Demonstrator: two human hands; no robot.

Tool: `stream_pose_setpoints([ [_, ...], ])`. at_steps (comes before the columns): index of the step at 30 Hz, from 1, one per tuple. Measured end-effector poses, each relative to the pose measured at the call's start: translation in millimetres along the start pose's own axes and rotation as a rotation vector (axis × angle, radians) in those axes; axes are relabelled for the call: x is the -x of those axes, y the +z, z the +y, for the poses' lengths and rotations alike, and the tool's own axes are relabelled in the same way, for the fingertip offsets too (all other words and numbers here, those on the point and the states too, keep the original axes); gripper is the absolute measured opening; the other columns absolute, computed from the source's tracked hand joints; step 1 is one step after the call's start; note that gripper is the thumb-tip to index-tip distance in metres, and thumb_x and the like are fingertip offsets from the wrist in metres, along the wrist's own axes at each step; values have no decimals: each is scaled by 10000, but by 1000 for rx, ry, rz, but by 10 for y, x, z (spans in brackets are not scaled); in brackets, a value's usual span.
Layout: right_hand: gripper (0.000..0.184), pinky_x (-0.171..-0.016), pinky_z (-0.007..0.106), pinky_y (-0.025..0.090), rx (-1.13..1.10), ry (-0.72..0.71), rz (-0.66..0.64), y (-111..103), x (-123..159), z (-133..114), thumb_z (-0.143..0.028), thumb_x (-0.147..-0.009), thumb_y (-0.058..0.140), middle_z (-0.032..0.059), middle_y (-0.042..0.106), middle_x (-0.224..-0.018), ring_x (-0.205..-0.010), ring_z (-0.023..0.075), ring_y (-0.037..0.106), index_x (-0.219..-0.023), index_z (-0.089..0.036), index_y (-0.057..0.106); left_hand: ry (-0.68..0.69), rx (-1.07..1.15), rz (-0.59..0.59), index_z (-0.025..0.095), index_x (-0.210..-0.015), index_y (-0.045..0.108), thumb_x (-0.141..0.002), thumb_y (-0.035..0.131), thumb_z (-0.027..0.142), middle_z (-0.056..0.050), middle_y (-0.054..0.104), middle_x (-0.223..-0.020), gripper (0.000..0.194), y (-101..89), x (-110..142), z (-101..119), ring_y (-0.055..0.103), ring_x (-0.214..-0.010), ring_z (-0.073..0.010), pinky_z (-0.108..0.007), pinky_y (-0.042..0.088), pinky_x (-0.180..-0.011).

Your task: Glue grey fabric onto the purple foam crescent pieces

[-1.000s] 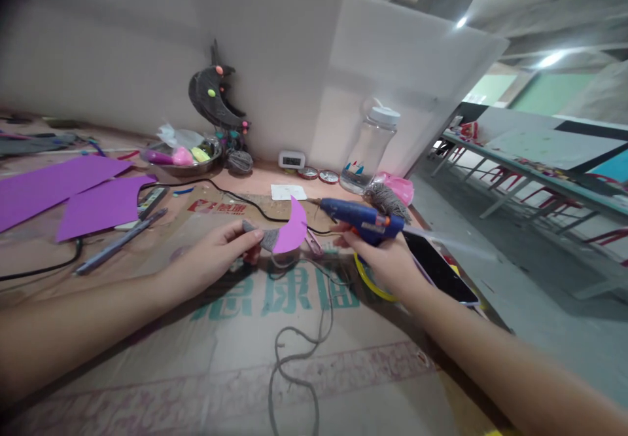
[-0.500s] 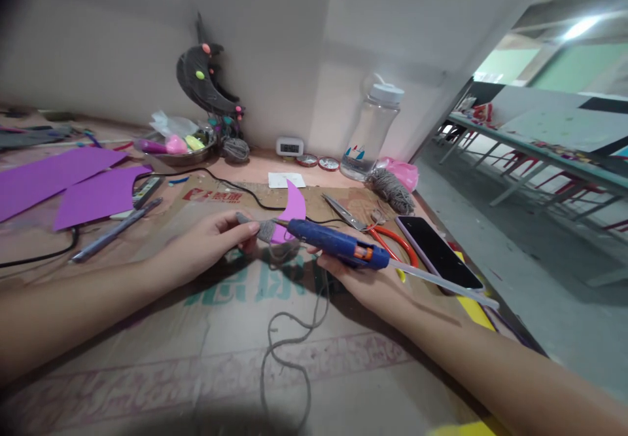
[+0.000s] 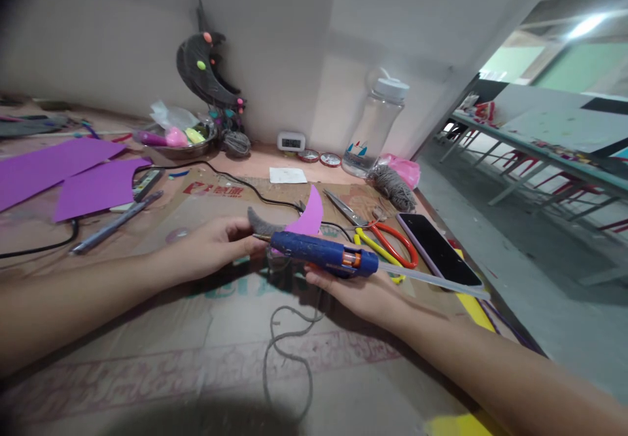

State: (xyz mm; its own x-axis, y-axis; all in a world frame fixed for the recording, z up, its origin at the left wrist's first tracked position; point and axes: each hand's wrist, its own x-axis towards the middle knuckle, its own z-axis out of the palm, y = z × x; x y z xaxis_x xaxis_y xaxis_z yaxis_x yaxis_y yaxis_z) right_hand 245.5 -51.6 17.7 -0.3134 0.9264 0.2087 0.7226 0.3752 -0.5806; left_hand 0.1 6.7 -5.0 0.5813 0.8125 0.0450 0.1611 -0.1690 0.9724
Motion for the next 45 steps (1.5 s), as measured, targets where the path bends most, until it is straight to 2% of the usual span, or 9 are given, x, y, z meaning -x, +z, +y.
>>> stream_pose_setpoints([
  [3, 226, -791, 374, 604, -143, -17, -20, -2, -3, 13, -424, -830, 596, 14, 757, -911, -849, 248, 718, -944, -276, 723, -13, -72, 106, 170, -749, 618, -872, 527, 451, -9, 621, -721, 321, -8, 9, 3, 557, -683, -150, -266, 430, -646],
  [6, 178, -843, 385, 586, -127, -16, 48, -10, -16, 23, -362, -848, 573, 16, 752, -907, -855, 234, 713, -906, -264, 710, -29, -100, 199, 175, -673, 564, -889, 484, 483, 7, 583, -673, 385, -12, 18, 16, 532, -647, -137, -253, 405, -622],
  [11, 184, -839, 363, 570, -135, -50, 71, -6, -45, 35, -341, -871, 554, 25, 731, -929, -882, 214, 694, -970, -243, 674, -42, -198, 252, 177, -676, 573, -895, 458, 502, 12, 592, -651, 408, -10, 19, 49, 518, -588, -127, -236, 377, -554],
  [14, 150, -768, 339, 561, -81, -90, 72, -4, -59, 27, -345, -872, 560, 26, 691, -849, -793, 192, 665, -860, -230, 657, -62, -235, 275, 180, -671, 561, -883, 477, 507, 28, 559, -627, 399, -13, 28, 77, 465, -528, -109, -226, 334, -496],
  [16, 167, -666, 314, 546, -73, -106, 68, -2, -67, 19, -364, -850, 584, 22, 640, -757, -697, 178, 628, -768, -224, 623, -65, -233, 277, 182, -677, 557, -883, 477, 507, 36, 536, -613, 393, -15, 34, 91, 445, -516, -104, -224, 322, -487],
  [20, 211, -539, 291, 494, -149, -89, 40, 9, -68, 7, -429, -804, 641, 10, 585, -674, -606, 174, 581, -738, -233, 596, -33, -239, 287, 181, -680, 561, -887, 474, 502, 32, 548, -634, 392, -20, 33, 90, 483, -569, -115, -229, 352, -537],
  [25, 240, -556, 291, 479, -180, -82, 46, 14, -53, 31, -430, -771, 691, 12, 598, -678, -611, 174, 573, -698, -224, 592, -17, -251, 290, 183, -683, 569, -885, 478, 492, 28, 565, -643, 381, -21, 24, 79, 506, -604, -125, -243, 366, -574],
  [32, 287, -571, 287, 449, -146, -35, 77, 31, -47, 53, -450, -768, 696, 18, 624, -722, -633, 169, 568, -881, -195, 631, -35, -245, 283, 188, -690, 573, -887, 474, 499, 26, 570, -647, 382, -11, 38, 98, 500, -582, -121, -238, 364, -549],
  [45, 250, -540, 314, 474, -90, -47, 72, 22, -54, 25, -459, -765, 680, 14, 646, -709, -616, 193, 596, -857, -231, 635, -50, -246, 273, 189, -689, 582, -872, 474, 510, 2, 583, -656, 385, -3, 48, 106, 479, -562, -133, -235, 334, -497],
])
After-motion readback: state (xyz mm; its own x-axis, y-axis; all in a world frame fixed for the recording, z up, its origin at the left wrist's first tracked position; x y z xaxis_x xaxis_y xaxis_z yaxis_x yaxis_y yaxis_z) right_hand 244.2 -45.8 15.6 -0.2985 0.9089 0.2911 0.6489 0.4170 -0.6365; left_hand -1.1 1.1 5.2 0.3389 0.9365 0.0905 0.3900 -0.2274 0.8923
